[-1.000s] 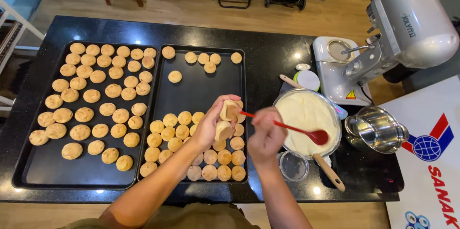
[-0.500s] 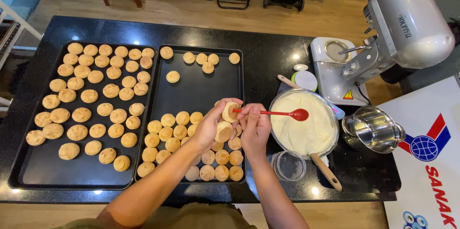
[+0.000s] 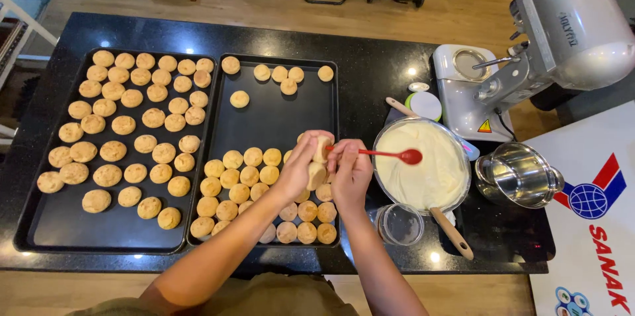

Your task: Filling baked choux pastries with cream using a spoon.

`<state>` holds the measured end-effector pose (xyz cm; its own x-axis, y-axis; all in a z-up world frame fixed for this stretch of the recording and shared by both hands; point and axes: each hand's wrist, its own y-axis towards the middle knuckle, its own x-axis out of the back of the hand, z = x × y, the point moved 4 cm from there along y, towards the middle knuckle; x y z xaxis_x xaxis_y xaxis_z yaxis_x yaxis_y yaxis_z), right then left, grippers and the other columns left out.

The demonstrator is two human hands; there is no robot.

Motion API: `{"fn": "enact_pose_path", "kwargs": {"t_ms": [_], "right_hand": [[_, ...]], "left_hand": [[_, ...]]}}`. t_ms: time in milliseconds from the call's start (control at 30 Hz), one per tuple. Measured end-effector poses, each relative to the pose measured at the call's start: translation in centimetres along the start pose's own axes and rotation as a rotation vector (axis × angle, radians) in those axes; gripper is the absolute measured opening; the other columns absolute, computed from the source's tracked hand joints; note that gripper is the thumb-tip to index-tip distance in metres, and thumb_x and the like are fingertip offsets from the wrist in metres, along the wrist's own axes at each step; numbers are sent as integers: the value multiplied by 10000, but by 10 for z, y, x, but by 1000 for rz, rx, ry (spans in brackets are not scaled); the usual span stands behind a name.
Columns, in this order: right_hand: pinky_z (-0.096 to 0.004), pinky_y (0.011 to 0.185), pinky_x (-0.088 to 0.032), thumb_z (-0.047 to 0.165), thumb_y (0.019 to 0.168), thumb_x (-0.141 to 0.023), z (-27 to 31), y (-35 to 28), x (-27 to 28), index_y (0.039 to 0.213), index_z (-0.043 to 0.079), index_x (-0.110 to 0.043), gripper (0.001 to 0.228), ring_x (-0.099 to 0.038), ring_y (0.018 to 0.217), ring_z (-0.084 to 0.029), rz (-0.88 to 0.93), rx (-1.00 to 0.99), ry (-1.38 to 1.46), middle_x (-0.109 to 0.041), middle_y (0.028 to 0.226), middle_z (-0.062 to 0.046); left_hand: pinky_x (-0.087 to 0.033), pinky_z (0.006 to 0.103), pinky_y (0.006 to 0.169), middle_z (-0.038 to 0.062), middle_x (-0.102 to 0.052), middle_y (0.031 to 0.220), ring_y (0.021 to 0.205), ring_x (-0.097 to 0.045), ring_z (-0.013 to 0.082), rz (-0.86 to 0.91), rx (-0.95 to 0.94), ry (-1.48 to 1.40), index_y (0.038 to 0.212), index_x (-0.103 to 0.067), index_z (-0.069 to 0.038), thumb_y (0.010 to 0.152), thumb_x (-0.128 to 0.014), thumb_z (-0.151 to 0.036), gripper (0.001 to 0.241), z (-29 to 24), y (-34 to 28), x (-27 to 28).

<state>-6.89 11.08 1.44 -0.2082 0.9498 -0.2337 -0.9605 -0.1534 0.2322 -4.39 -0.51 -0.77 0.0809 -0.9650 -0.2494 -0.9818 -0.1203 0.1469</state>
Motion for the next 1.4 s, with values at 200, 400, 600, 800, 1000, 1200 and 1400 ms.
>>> {"fn": "enact_pose_path", "kwargs": {"t_ms": [200,400,600,800,1000,1200,1400], "right_hand": [[-216,561,-326,321,1145,-371,26,-21,12,864,53,-507,412,-427,636,-72,-193,333,-175,-541,842,-46],[-333,676,-500,158,1099,-496,37,-30,-20,914,5,-597,260,-652,760,-264,178,395,-559,-639,863,-130],[-363,694,-515,107,1046,-514,31,-31,-21,922,2,-628,198,-671,800,-295,182,420,-518,-655,875,-145],[-361,606,-494,164,1072,-473,-44,-38,-6,819,21,-584,311,-613,614,-213,24,-18,-563,-596,690,-98],[-265,565,-388,169,1117,-412,-74,-46,-7,890,46,-574,305,-452,631,-72,-78,-87,-230,-583,791,-15],[-222,538,-362,217,1111,-428,-108,-37,11,886,75,-549,292,-445,601,-51,-157,-249,-208,-509,719,1],[-212,584,-389,260,1135,-408,-96,-29,21,891,69,-527,331,-464,647,-45,-217,-124,-199,-538,765,22]], "left_hand": [[-498,337,677,66,-599,937,801,-585,170,-175,246,-557,1235,-577,-67,1088,-398,-285,318,16,4,11],[-509,309,760,54,-597,972,844,-584,158,-206,252,-618,1243,-585,-52,1106,-377,-268,329,9,3,7],[-507,298,785,63,-594,988,861,-587,155,-266,277,-506,1215,-588,-64,1095,-334,-278,353,17,-1,14],[-455,264,867,43,-564,1113,950,-523,123,-197,-1,-66,1214,-561,-61,1139,-305,-269,338,49,0,27],[-456,267,922,36,-603,1154,1020,-553,118,-344,177,-182,1179,-590,-65,1096,-321,-275,351,90,6,47],[-462,338,859,98,-582,1065,946,-556,203,-186,123,266,1238,-575,-66,1139,-350,-271,320,113,28,82],[-493,451,879,166,-539,1131,1069,-587,379,63,-89,965,1228,-551,-42,1068,-458,-260,286,106,75,147]]}}
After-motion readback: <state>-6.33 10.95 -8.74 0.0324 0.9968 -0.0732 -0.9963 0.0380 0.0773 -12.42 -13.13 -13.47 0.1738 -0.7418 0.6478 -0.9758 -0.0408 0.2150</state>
